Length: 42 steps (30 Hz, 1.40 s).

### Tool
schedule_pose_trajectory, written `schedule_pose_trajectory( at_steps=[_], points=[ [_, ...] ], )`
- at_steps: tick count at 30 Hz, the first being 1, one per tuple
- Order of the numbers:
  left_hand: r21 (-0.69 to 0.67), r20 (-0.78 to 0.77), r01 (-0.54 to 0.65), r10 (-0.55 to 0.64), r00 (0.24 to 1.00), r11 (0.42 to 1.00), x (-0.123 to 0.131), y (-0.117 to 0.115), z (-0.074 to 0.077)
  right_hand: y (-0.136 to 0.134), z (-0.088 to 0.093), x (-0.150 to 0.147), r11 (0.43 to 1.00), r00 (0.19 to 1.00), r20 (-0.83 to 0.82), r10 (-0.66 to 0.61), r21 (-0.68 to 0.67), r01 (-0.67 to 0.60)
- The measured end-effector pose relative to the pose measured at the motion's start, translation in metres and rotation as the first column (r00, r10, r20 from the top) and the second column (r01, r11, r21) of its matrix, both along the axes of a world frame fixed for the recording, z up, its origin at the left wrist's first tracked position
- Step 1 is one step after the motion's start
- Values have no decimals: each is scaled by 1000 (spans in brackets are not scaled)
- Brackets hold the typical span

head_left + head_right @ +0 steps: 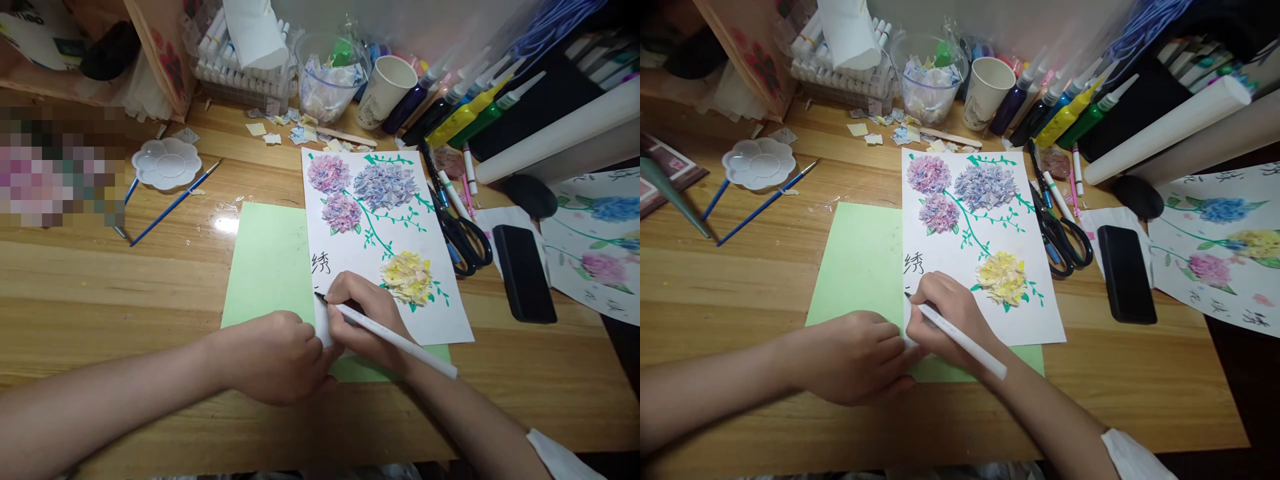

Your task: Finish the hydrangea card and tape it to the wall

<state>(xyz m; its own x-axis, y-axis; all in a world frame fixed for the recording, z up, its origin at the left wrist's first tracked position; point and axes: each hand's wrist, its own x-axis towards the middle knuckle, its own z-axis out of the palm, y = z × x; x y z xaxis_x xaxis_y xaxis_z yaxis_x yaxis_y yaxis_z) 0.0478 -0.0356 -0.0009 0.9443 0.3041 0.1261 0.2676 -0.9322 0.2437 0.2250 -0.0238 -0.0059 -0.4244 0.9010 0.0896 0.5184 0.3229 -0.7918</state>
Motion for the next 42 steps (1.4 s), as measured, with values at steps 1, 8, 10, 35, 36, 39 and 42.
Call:
schedule_pose_trajectory(
  at_steps=[1, 8, 10, 35, 36, 39, 42],
  points=[
    [1, 5, -1, 1, 1000, 1000, 0, 0, 0, 0, 0, 0, 1000, 1000, 1, 23, 3, -23],
    [-18, -4, -7, 7, 1000, 1000, 0, 0, 1, 1, 0, 0, 997, 999, 32, -12, 80, 9],
    [-23, -14, -7, 6, 1000, 1000, 0, 0, 1, 1, 0, -1, 998, 1000, 28, -8, 70, 6],
    [4, 42, 10, -10, 999, 1000, 0, 0, -2, 1, -2, 3, 998, 1000, -15, -23, 55, 24],
    [2, 36, 15, -15, 999, 1000, -1, 0, -2, 1, -2, 4, 999, 999, -17, -35, 41, 36],
    [-2, 28, 23, -23, 999, 1000, -1, 0, -3, 1, -2, 3, 999, 1000, 11, -17, 45, 16],
    [2, 35, 26, -26, 999, 1000, -1, 0, -4, 1, -2, 3, 991, 995, 46, -91, 107, 86]
  ],
)
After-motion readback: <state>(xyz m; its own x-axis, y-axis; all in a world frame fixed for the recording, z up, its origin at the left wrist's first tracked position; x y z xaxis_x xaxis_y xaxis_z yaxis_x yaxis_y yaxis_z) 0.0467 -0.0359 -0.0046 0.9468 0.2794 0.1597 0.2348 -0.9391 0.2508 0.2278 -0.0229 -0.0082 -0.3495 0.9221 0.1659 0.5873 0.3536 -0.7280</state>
